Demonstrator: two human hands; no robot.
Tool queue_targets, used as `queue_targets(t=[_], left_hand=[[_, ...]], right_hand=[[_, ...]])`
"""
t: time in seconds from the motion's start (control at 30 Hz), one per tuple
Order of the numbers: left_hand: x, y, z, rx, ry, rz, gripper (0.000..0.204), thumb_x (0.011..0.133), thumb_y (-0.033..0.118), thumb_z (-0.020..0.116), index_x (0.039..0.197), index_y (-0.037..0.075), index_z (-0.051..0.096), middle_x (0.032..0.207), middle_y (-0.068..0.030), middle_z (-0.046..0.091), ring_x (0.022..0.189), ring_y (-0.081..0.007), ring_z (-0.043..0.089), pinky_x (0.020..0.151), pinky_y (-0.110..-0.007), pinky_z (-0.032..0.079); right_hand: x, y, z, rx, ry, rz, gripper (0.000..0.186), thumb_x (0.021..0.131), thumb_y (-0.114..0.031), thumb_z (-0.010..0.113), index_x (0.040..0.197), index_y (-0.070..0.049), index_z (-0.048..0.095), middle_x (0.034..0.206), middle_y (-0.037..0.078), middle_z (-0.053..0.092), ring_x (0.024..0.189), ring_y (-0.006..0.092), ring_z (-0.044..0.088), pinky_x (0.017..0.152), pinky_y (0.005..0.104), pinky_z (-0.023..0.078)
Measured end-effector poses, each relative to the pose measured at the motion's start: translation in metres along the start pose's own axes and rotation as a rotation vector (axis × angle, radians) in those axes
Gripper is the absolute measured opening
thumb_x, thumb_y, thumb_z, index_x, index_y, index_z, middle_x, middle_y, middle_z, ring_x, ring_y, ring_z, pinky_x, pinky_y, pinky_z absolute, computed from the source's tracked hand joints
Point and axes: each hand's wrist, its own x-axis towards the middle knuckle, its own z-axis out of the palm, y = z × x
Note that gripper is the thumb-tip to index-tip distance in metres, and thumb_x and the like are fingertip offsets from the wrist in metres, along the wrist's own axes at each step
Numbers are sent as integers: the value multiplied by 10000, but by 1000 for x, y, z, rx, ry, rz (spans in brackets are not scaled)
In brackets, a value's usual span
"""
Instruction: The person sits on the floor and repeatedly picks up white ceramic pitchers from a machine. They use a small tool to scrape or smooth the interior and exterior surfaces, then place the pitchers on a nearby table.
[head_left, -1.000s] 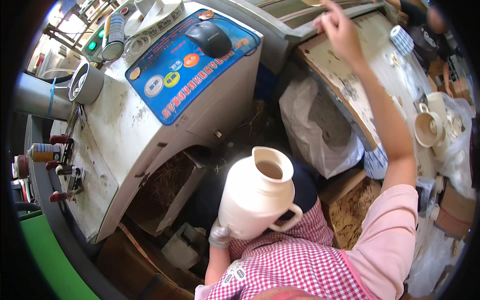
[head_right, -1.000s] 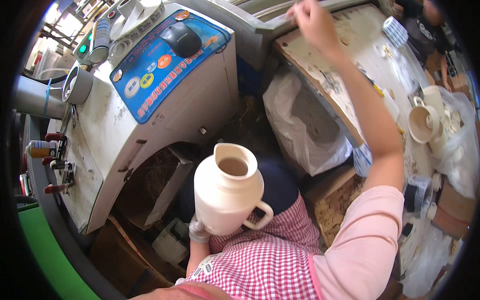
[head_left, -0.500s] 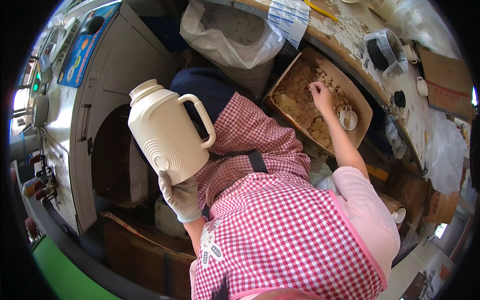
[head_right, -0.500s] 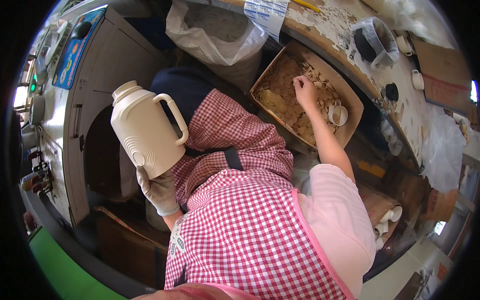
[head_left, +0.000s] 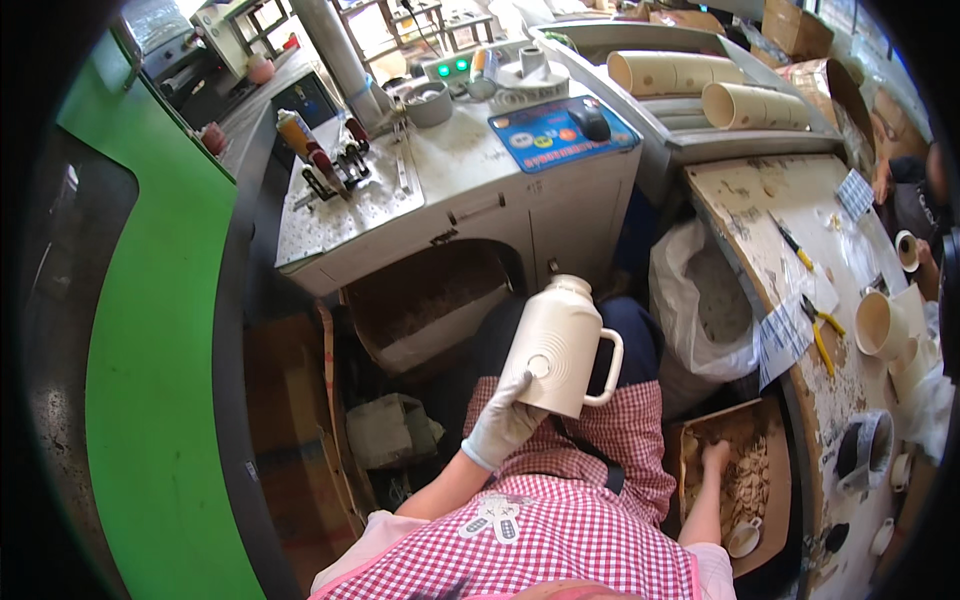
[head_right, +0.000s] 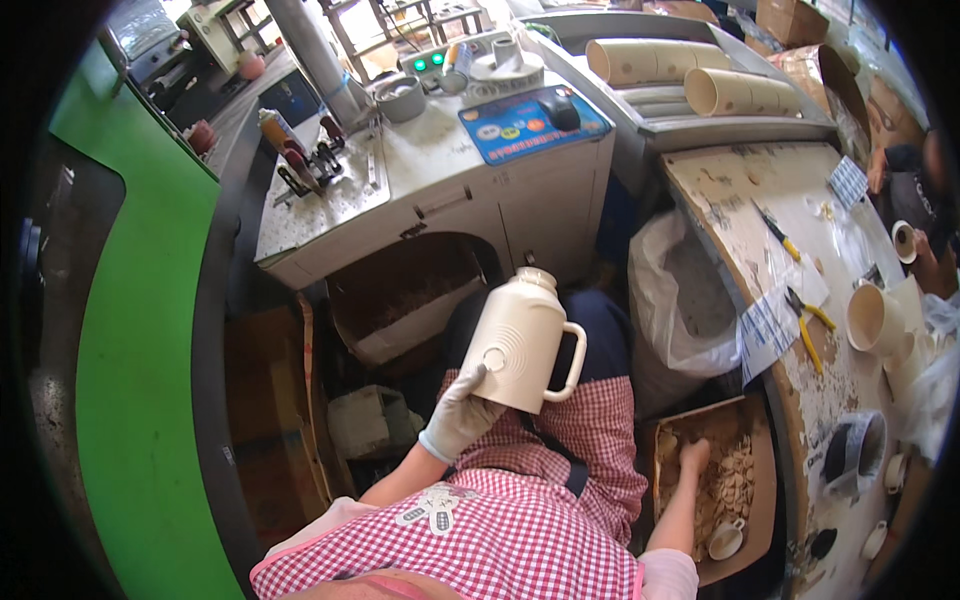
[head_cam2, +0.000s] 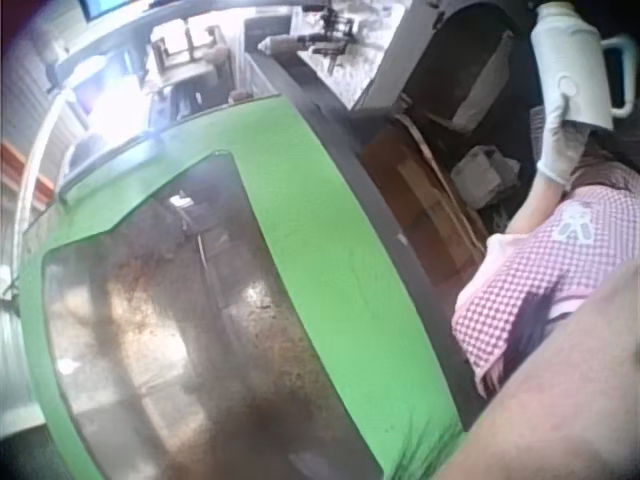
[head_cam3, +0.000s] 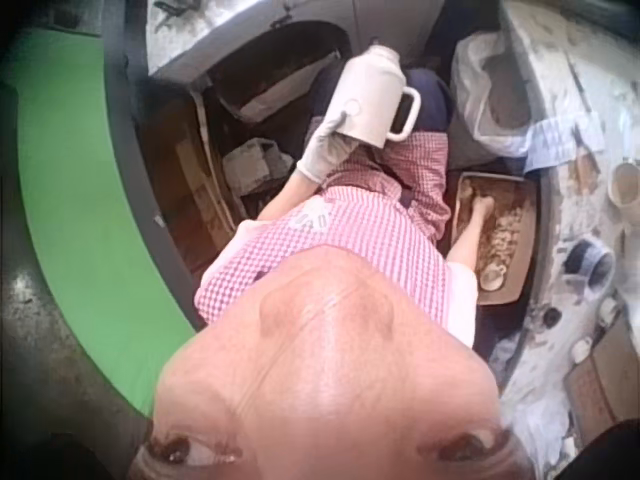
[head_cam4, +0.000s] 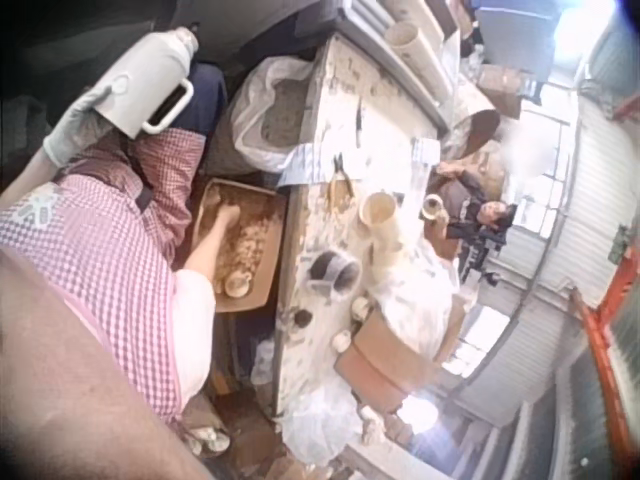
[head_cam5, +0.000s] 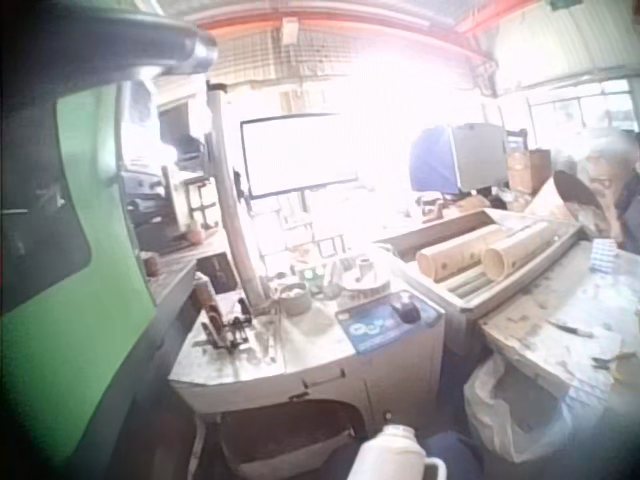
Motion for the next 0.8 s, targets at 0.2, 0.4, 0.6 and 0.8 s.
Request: queue_targets(t=[0.2,0.4,0.6,0.8], left_hand=[[3,2,-7,-4,63,-32,537,1015,232,708,1483,93,485,1415,-75,615,1313,-212,605,1060,-389,557],[4,4,5,154,179,-10,526,1015,183,702,1480,68,486,1410,-82,613,1308,-211,596,1092,-419,522],[9,-9,21,404,0,171,556,1010,166,687,1506,25,479,1432,-76,584,1315,-205,567,1124,-399,459],[12,-8,18,397,-4,88,536,1080,311,599,1526,55,447,1419,-116,605,1267,-203,629,1078,-359,526]], right_hand=[[3,64,-3,234,52,-98,223,914,-76,665,781,20,514,663,129,553,549,273,581,583,436,496],[-51,-25,-73,774,302,-174,217,986,-174,740,863,-28,638,721,56,642,604,140,601,546,312,478],[-168,-246,-144,1198,-384,-562,458,986,-79,693,1425,-7,585,1011,32,673,764,63,561,635,194,422],[-242,-357,-110,1050,-934,-530,291,989,-107,732,1244,22,675,1012,89,762,841,111,739,655,190,547]])
